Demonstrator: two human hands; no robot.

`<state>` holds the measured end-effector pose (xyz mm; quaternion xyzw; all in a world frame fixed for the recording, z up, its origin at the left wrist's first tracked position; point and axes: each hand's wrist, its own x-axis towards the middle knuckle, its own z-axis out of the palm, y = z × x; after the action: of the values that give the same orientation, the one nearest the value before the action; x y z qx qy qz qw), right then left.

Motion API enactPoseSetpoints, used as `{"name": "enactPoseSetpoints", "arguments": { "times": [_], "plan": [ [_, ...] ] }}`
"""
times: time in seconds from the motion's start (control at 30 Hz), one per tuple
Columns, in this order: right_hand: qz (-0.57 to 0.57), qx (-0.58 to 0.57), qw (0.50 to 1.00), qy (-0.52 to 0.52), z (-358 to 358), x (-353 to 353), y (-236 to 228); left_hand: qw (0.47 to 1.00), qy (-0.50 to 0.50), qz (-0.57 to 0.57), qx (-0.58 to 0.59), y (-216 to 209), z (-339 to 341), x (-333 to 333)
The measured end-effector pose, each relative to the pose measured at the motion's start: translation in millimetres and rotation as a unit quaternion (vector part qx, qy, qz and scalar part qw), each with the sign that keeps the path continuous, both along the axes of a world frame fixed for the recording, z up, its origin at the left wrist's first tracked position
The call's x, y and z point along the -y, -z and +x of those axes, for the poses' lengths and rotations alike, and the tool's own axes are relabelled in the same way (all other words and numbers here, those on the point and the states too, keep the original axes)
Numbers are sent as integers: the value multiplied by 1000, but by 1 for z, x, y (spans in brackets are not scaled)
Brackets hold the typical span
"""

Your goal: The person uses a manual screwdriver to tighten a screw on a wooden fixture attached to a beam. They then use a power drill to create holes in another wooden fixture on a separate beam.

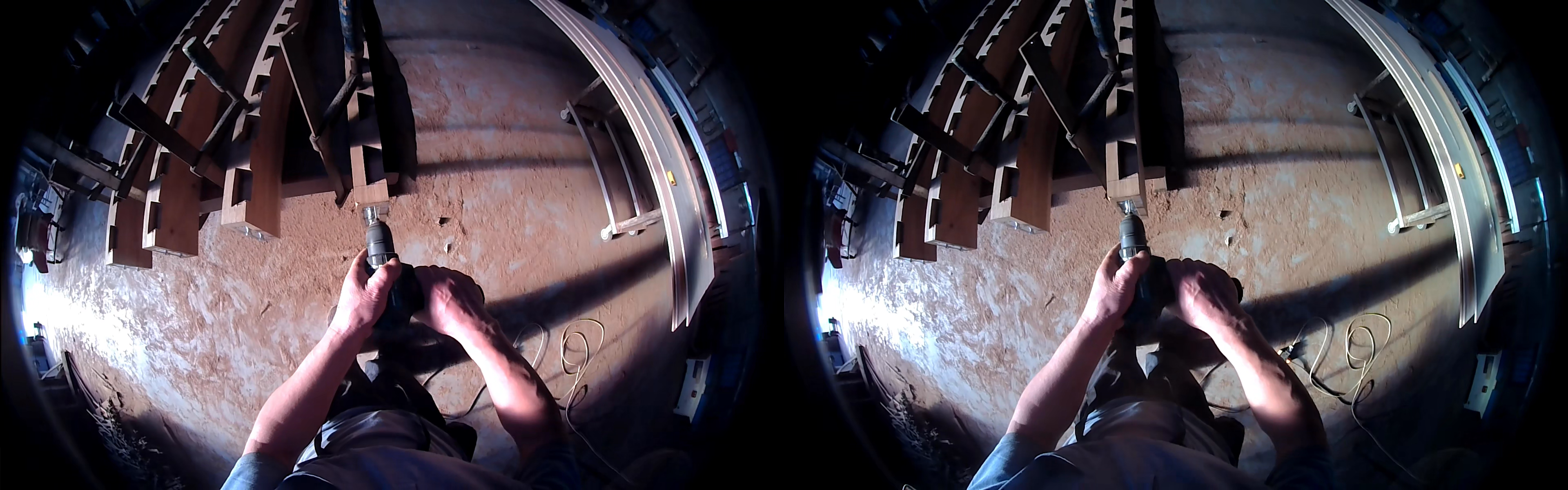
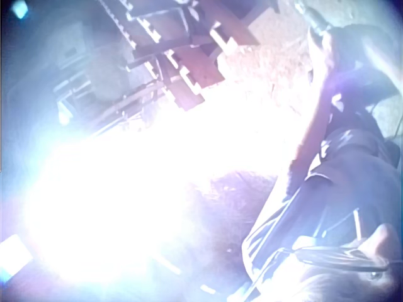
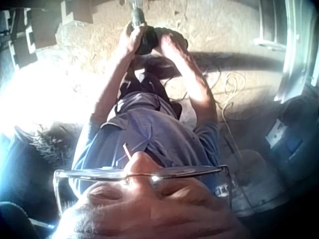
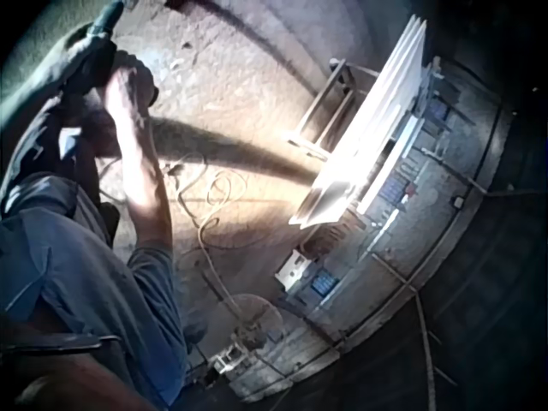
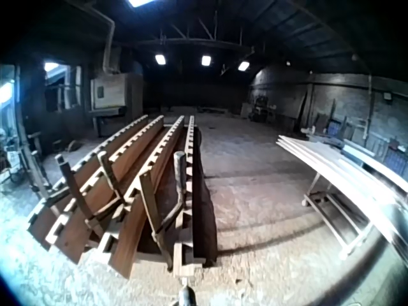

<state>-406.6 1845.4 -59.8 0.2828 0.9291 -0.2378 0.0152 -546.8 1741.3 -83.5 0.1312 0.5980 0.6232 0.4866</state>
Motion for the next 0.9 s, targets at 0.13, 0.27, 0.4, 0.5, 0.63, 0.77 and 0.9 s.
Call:
{"name": "enactPoseSetpoints", "arguments": {
  "times": [0.13,0.27,0.4,0.5,0.63,0.77,0.9],
  "plan": [
    [0,5,1000,7,-5,-1,1,1000,-15,-18,-16,1,-3,-1],
    [4,-9,1000,15,-8,0,12,999,-22,4,-30,4,-5,-3],
    [-9,3,999,34,-9,-3,27,999,-13,2,-35,5,-9,-6],
    [-17,-6,998,52,-7,2,16,999,-5,22,-38,17,-10,-4],
    [-10,-29,999,32,-2,5,10,998,-32,43,-18,11,4,2],
    [-22,19,1000,-4,17,31,-1,998,-34,47,26,24,33,38],
    [-19,1,1000,0,24,44,10,995,-25,50,78,37,37,49]
  ]
}}
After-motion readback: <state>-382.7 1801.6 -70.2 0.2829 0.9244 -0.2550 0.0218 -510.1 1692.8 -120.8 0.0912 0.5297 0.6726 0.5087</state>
